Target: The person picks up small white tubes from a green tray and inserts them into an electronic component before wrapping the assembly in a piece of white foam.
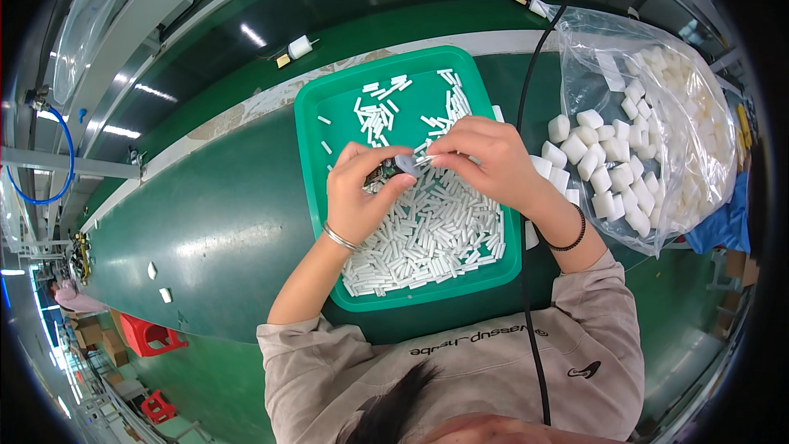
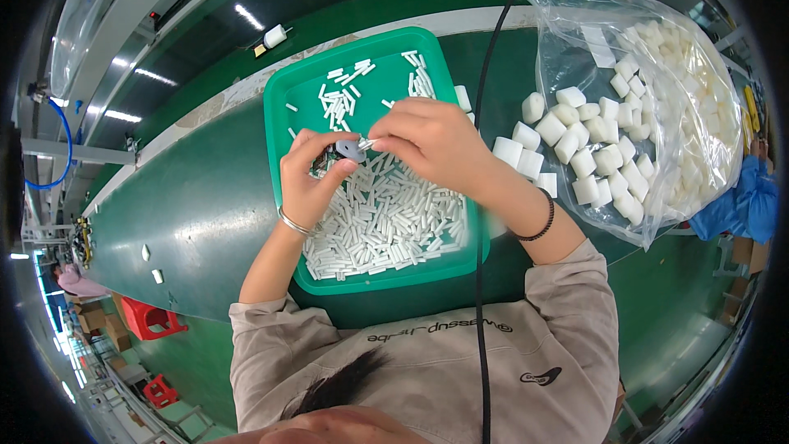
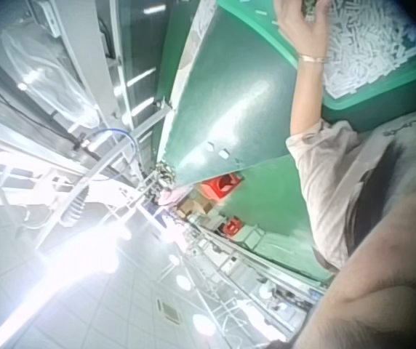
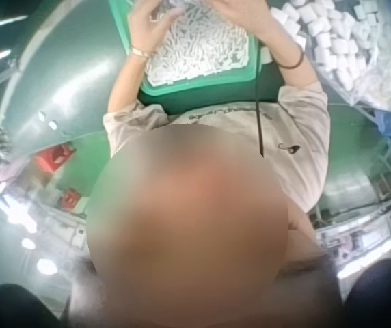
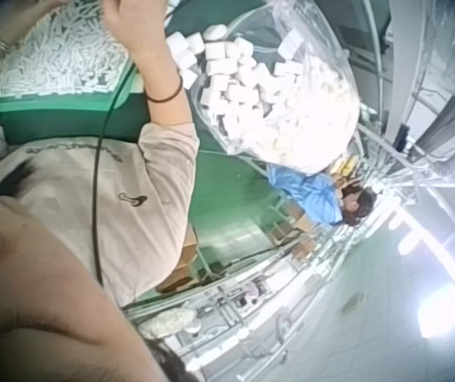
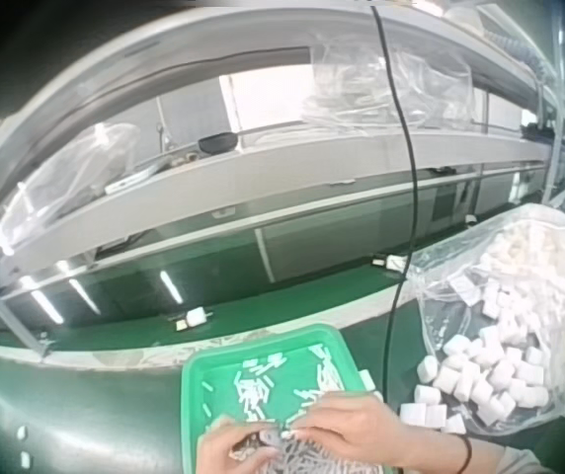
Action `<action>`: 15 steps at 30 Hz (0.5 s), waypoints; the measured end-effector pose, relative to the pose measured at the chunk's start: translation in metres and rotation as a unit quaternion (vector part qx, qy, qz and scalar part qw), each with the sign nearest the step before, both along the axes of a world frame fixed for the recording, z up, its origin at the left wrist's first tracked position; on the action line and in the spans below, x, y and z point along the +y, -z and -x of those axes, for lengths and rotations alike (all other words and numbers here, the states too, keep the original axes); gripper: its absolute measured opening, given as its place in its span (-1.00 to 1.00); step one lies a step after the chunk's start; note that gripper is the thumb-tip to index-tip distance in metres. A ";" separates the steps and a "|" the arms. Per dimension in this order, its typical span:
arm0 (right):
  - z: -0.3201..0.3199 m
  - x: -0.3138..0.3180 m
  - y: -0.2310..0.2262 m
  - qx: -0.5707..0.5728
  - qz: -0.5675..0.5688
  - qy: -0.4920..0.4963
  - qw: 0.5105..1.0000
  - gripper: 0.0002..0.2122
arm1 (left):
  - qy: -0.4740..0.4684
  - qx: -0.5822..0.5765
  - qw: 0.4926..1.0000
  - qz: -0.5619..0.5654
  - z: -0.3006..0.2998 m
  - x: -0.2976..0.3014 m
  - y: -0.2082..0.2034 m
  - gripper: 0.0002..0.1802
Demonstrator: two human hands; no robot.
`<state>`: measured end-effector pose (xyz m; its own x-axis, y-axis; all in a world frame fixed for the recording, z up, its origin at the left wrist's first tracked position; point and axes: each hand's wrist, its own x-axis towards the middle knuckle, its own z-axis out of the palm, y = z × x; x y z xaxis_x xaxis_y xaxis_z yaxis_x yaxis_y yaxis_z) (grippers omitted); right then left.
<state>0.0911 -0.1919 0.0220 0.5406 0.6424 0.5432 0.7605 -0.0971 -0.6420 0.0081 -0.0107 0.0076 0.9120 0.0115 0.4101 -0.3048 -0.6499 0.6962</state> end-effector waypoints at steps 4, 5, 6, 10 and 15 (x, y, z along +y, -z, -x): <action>-0.002 -0.003 0.001 -0.170 0.044 -0.033 0.984 -0.90 | 0.049 0.113 0.976 0.181 0.001 0.001 0.007 -0.79; -0.002 -0.004 0.002 -0.170 0.044 -0.032 0.984 -0.90 | 0.065 0.168 0.946 0.268 0.002 0.000 0.007 -0.81; -0.002 -0.005 0.002 -0.192 0.044 -0.037 0.980 -0.89 | 0.068 0.168 0.946 0.269 0.001 -0.001 0.007 -0.81; 0.002 -0.006 -0.002 -0.228 0.057 -0.014 0.972 -0.88 | 0.101 0.253 0.890 0.366 -0.001 0.000 0.006 -0.80; -0.018 -0.035 -0.036 -0.169 0.160 0.202 0.951 -0.85 | 0.054 0.215 0.905 0.363 -0.001 0.007 0.011 -0.79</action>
